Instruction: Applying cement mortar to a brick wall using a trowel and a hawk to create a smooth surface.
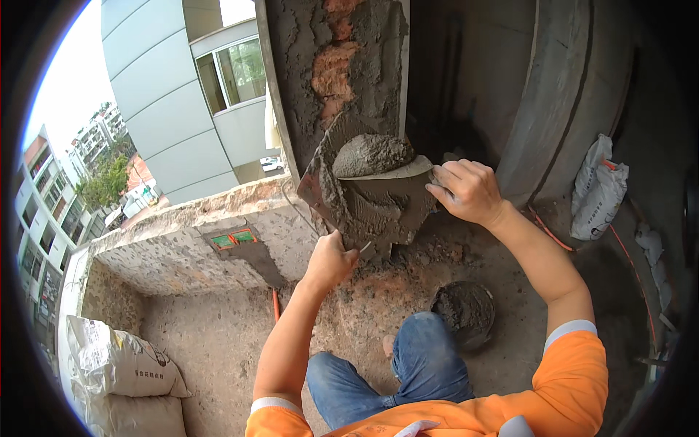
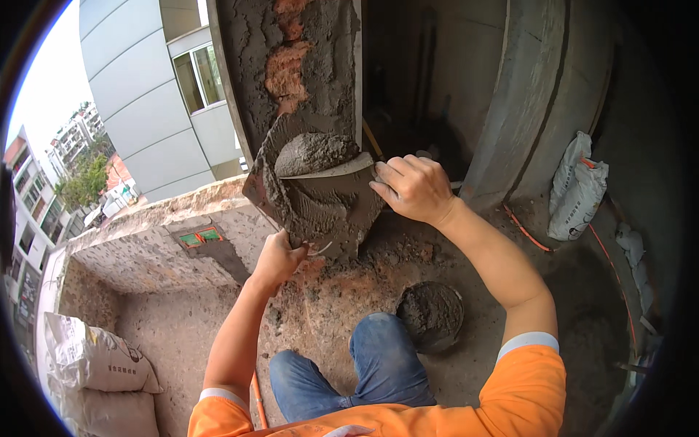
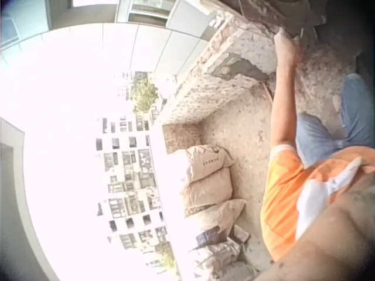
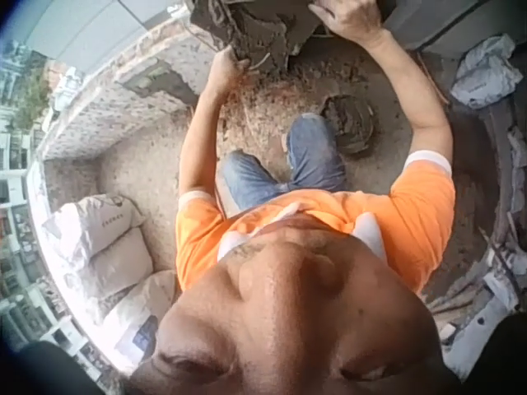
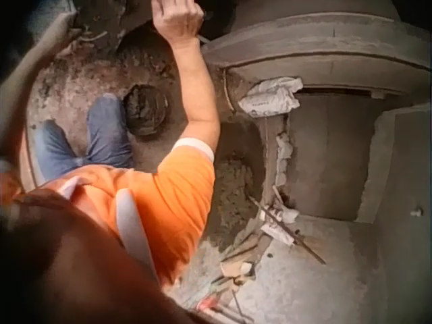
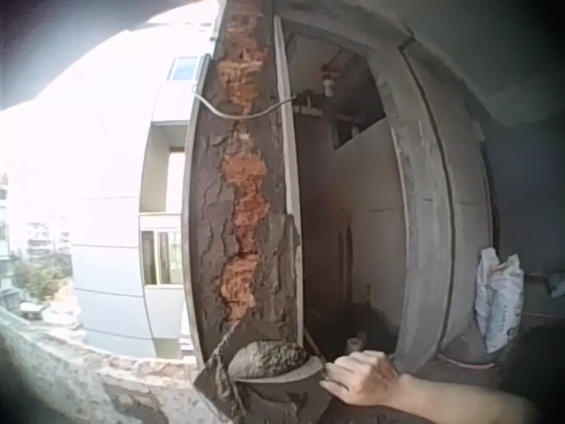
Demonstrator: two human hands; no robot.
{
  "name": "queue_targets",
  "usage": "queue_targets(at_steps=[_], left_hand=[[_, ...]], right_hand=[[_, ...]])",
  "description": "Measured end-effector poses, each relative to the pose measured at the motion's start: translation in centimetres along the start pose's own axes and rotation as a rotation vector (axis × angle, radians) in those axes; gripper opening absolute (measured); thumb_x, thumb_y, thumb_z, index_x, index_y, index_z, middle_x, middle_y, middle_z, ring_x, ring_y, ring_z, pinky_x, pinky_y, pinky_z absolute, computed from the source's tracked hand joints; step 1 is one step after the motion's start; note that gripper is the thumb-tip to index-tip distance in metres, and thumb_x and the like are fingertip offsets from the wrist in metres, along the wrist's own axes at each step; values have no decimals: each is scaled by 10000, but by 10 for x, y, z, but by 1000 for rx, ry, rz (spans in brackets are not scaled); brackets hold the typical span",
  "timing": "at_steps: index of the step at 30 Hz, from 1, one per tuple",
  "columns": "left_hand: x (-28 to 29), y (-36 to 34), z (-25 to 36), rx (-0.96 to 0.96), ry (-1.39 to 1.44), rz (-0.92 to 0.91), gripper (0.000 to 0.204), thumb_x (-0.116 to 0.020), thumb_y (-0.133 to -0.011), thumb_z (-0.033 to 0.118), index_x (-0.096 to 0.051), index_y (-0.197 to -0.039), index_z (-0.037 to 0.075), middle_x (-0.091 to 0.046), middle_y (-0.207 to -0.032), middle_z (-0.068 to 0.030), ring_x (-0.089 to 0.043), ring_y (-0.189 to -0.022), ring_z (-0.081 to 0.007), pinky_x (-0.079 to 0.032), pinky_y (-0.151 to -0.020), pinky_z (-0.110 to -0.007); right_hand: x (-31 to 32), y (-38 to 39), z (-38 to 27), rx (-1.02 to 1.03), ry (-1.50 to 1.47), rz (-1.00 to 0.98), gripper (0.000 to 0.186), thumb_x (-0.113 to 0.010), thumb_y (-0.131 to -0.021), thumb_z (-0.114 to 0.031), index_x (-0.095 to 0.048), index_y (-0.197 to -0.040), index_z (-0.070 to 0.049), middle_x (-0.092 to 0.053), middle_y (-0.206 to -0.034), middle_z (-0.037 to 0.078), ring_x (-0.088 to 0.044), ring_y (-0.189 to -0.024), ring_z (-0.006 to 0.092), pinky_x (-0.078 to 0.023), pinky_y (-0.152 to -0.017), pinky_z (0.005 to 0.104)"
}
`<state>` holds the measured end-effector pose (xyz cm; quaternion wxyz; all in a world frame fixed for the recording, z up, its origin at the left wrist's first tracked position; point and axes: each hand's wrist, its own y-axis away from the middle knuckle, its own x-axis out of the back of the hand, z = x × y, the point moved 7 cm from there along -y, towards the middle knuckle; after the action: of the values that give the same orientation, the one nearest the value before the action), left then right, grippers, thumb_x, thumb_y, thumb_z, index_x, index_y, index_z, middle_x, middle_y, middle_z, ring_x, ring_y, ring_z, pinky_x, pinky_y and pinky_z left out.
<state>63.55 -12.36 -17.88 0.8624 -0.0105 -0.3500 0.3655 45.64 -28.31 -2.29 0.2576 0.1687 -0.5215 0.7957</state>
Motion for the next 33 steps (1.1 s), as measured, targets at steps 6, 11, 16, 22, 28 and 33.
queue_targets(at_steps=[6,11,16,22,28,33], left_hand=[[-68,21,-6,245,399,-57,169,-670,-797,70,-540,-813,-38,-570,-652,-69,-537,-483,-187,-444,-460,-325],[-76,42,-24,514,695,-109,130,-636,-809,51,-529,-740,27,-516,-601,-37,-480,-428,-147,-403,-394,-297],[-62,54,-44,560,699,-49,189,-656,-787,82,-523,-662,32,-521,-560,-41,-488,-421,-144,-411,-401,-304],[-44,72,-58,610,725,41,180,-656,-778,74,-530,-656,33,-517,-554,-39,-502,-418,-147,-421,-386,-303],[-41,95,-71,660,808,81,207,-656,-801,61,-521,-646,38,-517,-551,-42,-506,-419,-150,-426,-385,-308],[-39,111,-80,707,831,94,217,-660,-806,58,-517,-644,34,-518,-555,-44,-508,-422,-155,-428,-387,-310]], right_hand=[[12,-69,44,-35,90,411,214,-749,-771,-231,-684,-859,-46,-624,-768,37,-629,-659,199,-519,-575,314],[-13,-166,126,-159,-232,613,394,-659,-882,-393,-678,-904,1,-642,-729,102,-658,-637,214,-526,-552,331],[-80,-203,233,-882,-1143,299,347,-598,-915,-387,-619,-935,-41,-575,-723,34,-542,-557,118,-438,-473,273],[-61,-198,243,-881,-1043,206,351,-613,-878,-382,-592,-861,-32,-584,-731,57,-553,-550,139,-445,-468,285],[-45,-158,217,-1053,-875,150,354,-605,-876,-372,-590,-758,-39,-569,-704,46,-542,-548,133,-448,-476,310],[-37,-176,206,-753,-465,202,458,-553,-878,-428,-636,-752,4,-647,-708,146,-640,-608,198,-507,-608,374]])
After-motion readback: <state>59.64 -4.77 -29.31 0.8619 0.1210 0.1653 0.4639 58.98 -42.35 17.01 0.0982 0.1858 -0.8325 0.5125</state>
